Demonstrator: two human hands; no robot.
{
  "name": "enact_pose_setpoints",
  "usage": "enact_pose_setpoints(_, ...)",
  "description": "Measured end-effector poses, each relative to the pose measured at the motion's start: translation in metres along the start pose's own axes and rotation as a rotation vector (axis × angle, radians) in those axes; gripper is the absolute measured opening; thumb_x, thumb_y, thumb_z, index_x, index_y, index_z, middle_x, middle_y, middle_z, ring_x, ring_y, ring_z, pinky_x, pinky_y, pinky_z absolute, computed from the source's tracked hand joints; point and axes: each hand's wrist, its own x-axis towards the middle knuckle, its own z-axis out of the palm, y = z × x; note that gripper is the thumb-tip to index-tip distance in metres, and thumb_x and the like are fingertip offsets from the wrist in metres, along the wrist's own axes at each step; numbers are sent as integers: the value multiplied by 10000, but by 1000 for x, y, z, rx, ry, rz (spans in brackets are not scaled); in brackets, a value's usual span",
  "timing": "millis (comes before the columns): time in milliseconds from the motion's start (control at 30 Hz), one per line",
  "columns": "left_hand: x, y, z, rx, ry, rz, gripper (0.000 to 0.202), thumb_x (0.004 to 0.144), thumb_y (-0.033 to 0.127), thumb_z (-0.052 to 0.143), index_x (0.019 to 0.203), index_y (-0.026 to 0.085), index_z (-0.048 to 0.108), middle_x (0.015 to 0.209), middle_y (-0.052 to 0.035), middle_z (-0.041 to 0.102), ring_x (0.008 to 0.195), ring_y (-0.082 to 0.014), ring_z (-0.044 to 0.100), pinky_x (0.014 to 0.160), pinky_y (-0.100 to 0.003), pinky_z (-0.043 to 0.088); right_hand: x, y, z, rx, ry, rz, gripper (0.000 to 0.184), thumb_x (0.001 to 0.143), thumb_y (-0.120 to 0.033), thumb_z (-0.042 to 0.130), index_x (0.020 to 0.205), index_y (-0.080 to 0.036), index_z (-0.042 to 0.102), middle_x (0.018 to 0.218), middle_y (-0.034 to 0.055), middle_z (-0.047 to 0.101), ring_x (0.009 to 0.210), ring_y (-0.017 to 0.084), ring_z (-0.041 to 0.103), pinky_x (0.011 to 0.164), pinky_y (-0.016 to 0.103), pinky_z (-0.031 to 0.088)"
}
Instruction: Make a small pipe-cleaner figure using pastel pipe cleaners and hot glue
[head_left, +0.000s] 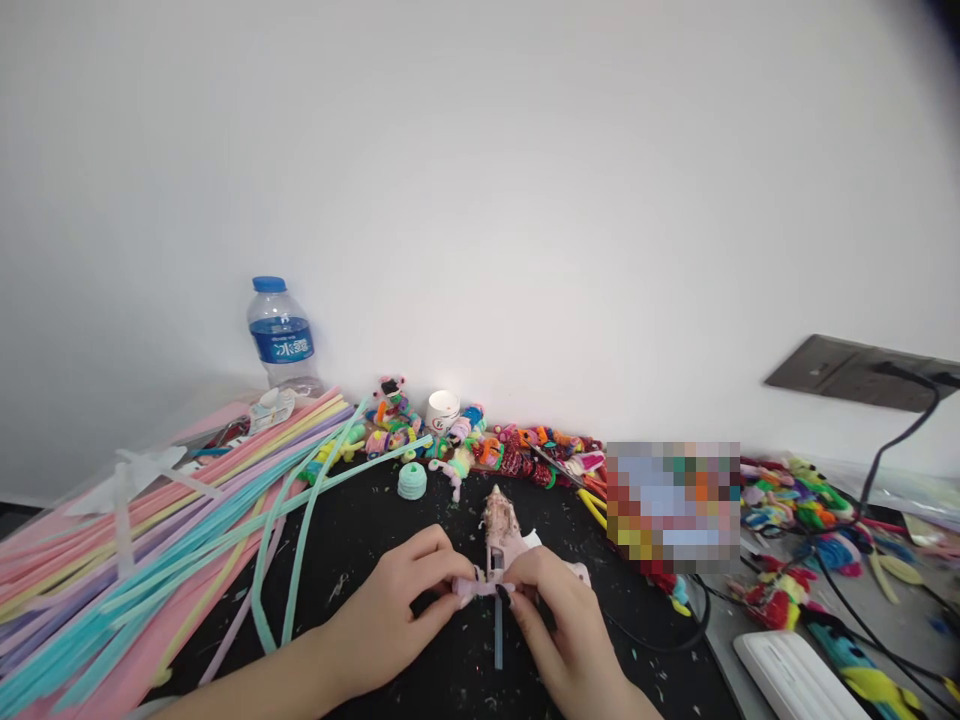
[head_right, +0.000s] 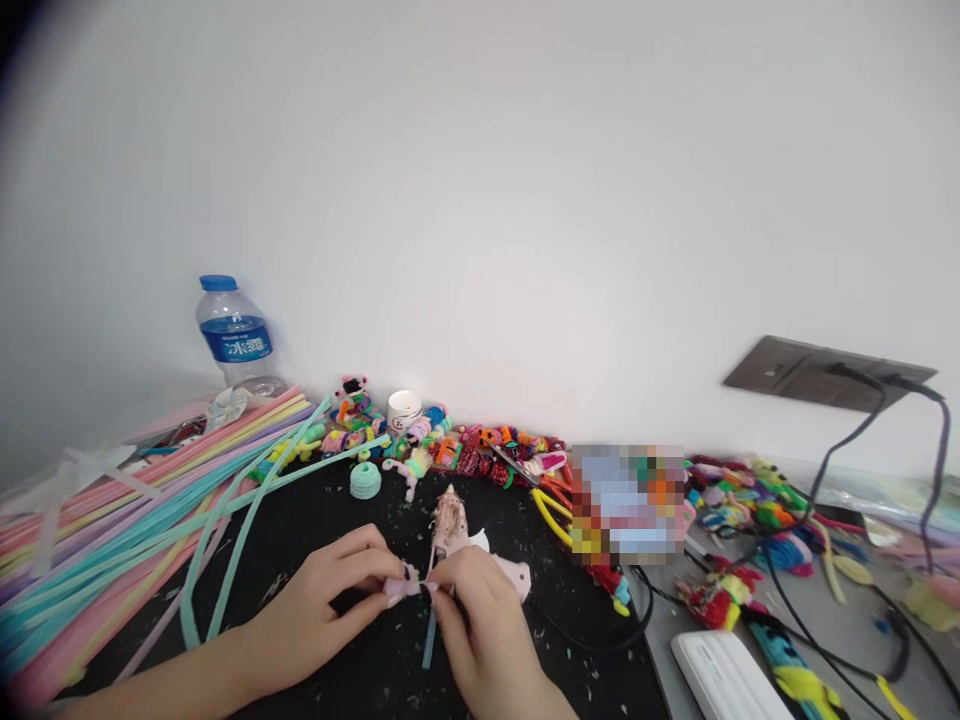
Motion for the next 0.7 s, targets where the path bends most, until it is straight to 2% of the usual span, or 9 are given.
enact_pose_setpoints(167,1,-1,1,-75,-11,-42,157,833,138,461,903,214,579,849,-15,489,749,-134,542,692,-217,465,-1,-2,-3,35,-63,-73,203,894,-105,384,912,-209,557,807,47,588,764,175,559,677,284,450)
enact_pose_setpoints(433,1,1,-1,-80,-46,-68,179,831,133,450,924,211,582,848,-15,477,744,-135,528,698,-223,458,2,-3,-5,16,-118,-81,233,896,-92,389,957,-213,578,872,59,592,809,177,554,708,282,447)
enact_pose_setpoints(600,2,2,0,-150,-69,-109,134,838,175,472,880,199,597,843,-12,484,737,-133,548,673,-218,465,1,-2,-4,14,-96,-8,176,874,-100,405,896,-207,544,812,34,575,750,168,544,671,272,433)
enact_pose_setpoints(700,4,1,2,-298,-63,-171,90,827,208,513,857,183,594,846,-4,482,717,-134,598,640,-220,485,-2,0,-2,7,-43,69,215,826,-94,447,992,-218,505,829,18,575,711,163,534,645,266,433)
